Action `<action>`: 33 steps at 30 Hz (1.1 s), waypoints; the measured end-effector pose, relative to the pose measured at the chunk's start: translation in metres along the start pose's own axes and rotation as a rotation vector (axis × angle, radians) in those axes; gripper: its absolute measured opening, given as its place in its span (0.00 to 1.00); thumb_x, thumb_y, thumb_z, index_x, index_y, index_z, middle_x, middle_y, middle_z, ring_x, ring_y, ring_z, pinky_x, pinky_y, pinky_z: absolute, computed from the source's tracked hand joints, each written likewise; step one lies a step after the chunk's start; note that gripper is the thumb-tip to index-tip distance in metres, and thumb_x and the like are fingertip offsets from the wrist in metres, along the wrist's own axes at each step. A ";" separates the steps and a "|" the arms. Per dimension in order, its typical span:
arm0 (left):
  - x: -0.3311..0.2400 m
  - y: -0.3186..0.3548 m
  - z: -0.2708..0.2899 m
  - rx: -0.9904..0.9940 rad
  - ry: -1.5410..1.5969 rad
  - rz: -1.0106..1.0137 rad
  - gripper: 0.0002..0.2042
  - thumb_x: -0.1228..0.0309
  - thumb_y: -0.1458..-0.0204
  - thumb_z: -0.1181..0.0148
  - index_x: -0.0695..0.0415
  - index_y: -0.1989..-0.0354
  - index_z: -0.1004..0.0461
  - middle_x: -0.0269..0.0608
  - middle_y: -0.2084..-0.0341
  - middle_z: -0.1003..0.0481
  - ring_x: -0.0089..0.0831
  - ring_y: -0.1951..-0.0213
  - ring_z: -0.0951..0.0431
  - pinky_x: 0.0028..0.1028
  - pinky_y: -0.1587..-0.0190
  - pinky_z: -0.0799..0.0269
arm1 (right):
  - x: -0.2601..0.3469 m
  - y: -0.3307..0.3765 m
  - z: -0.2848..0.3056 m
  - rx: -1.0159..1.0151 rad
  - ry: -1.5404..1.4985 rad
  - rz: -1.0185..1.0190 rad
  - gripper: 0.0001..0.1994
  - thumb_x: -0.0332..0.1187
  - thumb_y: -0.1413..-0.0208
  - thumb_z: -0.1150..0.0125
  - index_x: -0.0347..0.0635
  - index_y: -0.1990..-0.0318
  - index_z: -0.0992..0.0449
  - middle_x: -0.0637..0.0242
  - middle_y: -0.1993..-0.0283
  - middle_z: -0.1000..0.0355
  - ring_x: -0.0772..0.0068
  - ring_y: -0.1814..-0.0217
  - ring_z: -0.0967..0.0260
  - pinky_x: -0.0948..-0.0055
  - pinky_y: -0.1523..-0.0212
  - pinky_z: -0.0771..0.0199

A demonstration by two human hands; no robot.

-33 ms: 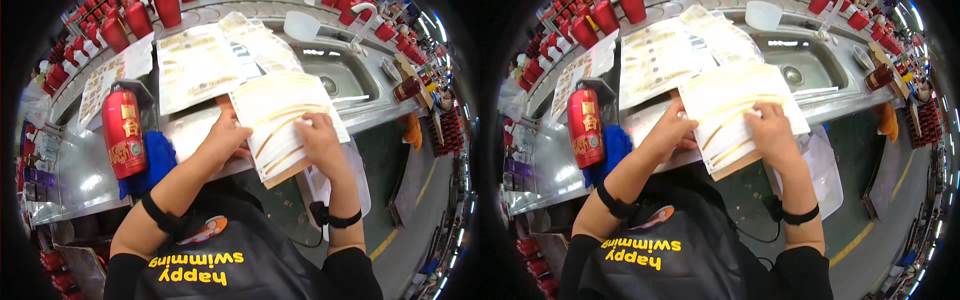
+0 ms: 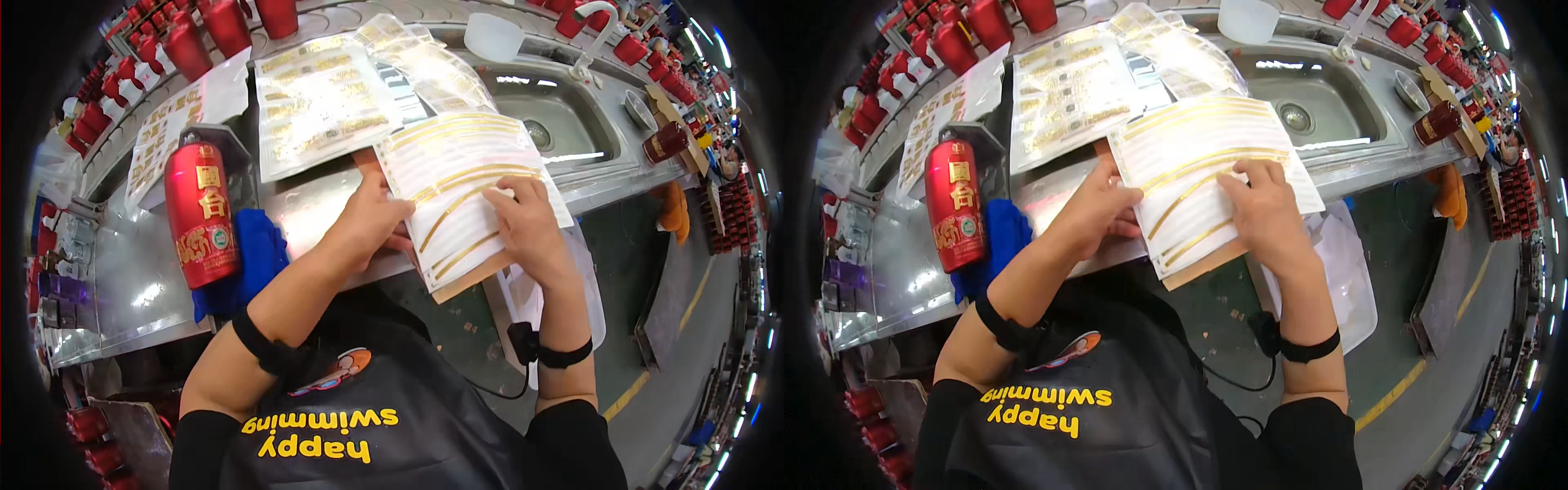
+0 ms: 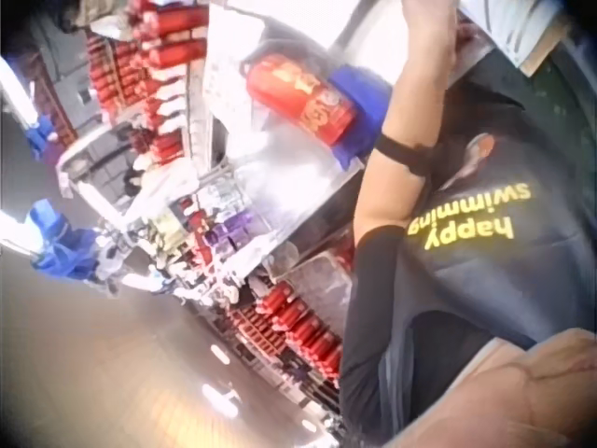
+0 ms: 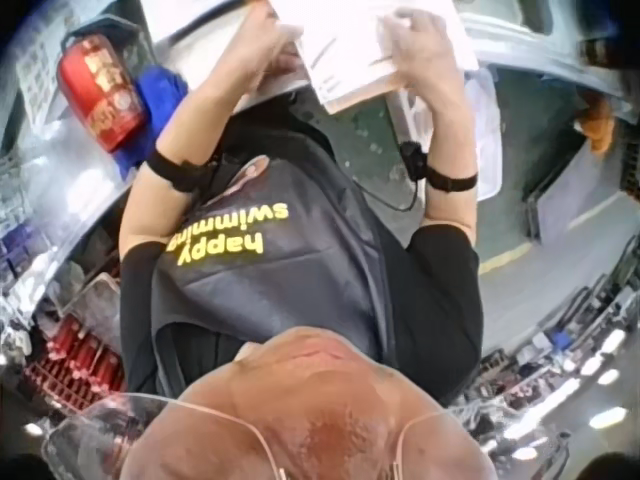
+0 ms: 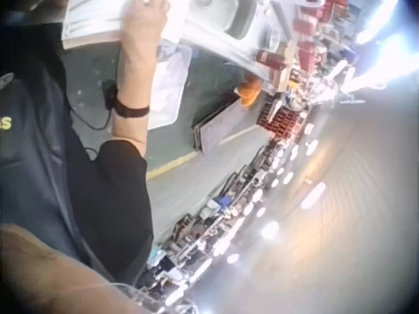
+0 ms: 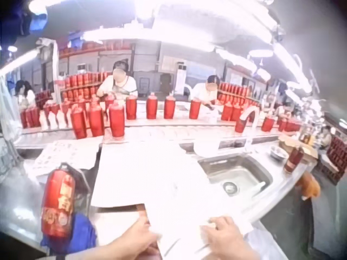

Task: Manually applying decorative gold labels and tape to red thermos-style containers on a factory assembly line.

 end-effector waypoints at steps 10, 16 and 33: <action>0.003 0.007 -0.017 0.139 0.162 0.074 0.33 0.76 0.51 0.49 0.55 0.36 0.56 0.49 0.48 0.35 0.37 0.59 0.22 0.33 0.61 0.22 | 0.018 0.004 -0.021 0.133 0.081 0.031 0.15 0.26 0.56 0.45 0.45 0.57 0.22 0.59 0.50 0.32 0.56 0.47 0.38 0.63 0.57 0.34; 0.000 0.014 -0.024 0.155 -0.165 -0.022 0.36 0.74 0.50 0.45 0.59 0.36 0.60 0.49 0.61 0.29 0.29 0.71 0.23 0.29 0.70 0.24 | 0.035 -0.001 -0.028 0.179 -0.113 0.087 0.17 0.22 0.59 0.43 0.46 0.58 0.22 0.58 0.51 0.32 0.54 0.48 0.38 0.62 0.53 0.34; -0.070 0.101 0.019 0.000 -0.818 -0.541 0.29 0.78 0.52 0.49 0.55 0.40 0.50 0.52 0.81 0.29 0.52 0.73 0.25 0.41 0.69 0.32 | 0.110 -0.050 -0.037 0.315 -0.675 0.214 0.05 0.29 0.52 0.37 0.40 0.68 0.26 0.61 0.50 0.36 0.55 0.46 0.41 0.63 0.45 0.39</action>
Point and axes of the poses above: each hand's wrist, its own y-axis away from the middle knuckle, its own z-axis out of the back of the hand, x = y × z, the point moved 10 cm from there along -y, towards the middle knuckle
